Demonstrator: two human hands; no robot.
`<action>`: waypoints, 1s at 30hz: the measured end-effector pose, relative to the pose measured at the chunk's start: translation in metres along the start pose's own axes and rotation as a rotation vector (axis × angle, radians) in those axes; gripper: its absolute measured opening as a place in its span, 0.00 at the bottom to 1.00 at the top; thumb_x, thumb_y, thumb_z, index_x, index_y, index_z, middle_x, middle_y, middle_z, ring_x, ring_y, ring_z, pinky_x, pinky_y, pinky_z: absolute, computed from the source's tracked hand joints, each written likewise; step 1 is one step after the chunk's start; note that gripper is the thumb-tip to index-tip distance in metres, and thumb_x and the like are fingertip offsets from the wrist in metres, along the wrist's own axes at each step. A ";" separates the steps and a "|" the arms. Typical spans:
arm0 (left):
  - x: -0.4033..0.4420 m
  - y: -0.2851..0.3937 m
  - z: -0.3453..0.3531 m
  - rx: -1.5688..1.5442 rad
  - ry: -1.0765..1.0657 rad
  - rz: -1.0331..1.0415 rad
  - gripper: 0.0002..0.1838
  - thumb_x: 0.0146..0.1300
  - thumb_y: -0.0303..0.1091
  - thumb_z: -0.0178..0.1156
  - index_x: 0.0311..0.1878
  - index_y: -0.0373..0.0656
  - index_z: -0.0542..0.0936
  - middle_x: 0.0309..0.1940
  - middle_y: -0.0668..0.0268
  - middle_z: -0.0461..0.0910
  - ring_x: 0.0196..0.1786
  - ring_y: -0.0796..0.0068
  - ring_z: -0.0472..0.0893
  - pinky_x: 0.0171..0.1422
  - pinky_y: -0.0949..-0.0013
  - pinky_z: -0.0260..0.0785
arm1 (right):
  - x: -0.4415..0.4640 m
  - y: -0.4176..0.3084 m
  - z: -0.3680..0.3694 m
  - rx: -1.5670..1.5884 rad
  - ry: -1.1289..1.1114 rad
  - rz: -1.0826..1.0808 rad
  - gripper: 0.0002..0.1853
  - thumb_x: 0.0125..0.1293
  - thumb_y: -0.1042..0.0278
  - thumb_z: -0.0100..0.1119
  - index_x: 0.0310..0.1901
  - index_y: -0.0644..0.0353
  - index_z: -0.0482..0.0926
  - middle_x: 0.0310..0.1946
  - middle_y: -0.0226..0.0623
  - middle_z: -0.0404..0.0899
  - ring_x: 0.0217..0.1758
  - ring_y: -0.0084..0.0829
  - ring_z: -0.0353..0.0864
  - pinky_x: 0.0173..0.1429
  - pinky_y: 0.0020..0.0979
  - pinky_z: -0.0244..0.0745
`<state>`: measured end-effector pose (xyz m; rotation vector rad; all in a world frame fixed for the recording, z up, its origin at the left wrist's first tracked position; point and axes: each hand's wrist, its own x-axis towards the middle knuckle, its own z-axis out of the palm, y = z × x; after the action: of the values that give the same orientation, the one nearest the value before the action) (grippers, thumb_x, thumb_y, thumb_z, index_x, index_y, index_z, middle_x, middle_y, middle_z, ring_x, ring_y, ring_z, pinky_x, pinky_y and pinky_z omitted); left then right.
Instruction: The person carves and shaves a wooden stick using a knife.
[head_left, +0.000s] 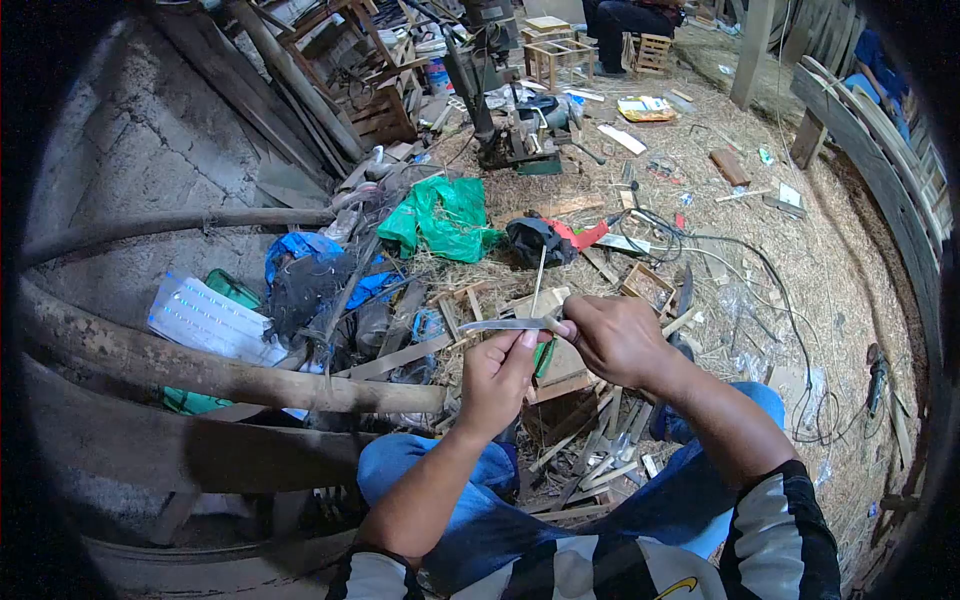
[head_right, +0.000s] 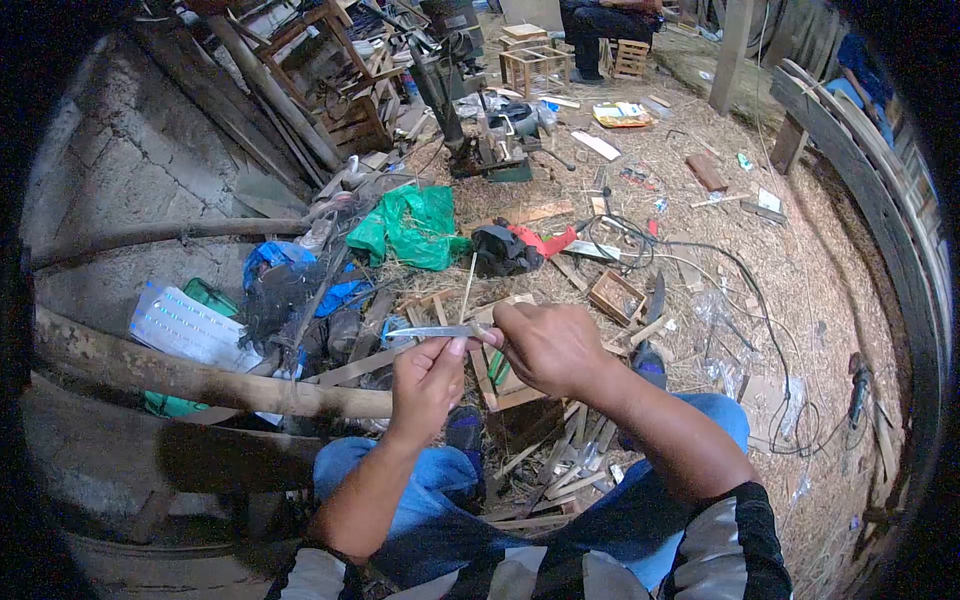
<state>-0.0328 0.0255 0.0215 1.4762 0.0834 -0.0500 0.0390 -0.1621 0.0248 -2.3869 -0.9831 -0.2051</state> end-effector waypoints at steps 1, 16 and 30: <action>0.000 -0.002 -0.002 -0.021 -0.025 -0.032 0.16 0.77 0.37 0.51 0.48 0.34 0.83 0.18 0.80 0.68 0.19 0.92 0.61 0.23 0.79 0.55 | 0.000 0.001 -0.001 -0.002 0.001 -0.008 0.12 0.70 0.56 0.54 0.37 0.57 0.72 0.25 0.43 0.77 0.28 0.51 0.79 0.29 0.49 0.70; -0.003 0.003 0.006 -0.069 0.063 -0.045 0.13 0.75 0.36 0.56 0.46 0.36 0.84 0.18 0.81 0.67 0.18 0.92 0.61 0.22 0.79 0.51 | -0.001 0.001 -0.010 0.026 0.114 -0.001 0.13 0.73 0.55 0.52 0.37 0.56 0.71 0.24 0.44 0.75 0.27 0.51 0.78 0.29 0.48 0.69; -0.002 -0.002 0.003 -0.067 0.051 -0.039 0.16 0.76 0.38 0.55 0.49 0.34 0.84 0.17 0.81 0.66 0.19 0.92 0.60 0.22 0.79 0.49 | 0.005 0.021 -0.002 -0.107 0.101 0.038 0.13 0.71 0.54 0.53 0.37 0.55 0.71 0.23 0.43 0.77 0.26 0.51 0.78 0.28 0.48 0.70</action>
<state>-0.0347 0.0227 0.0197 1.4094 0.1539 -0.0407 0.0577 -0.1725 0.0190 -2.4635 -0.9002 -0.3685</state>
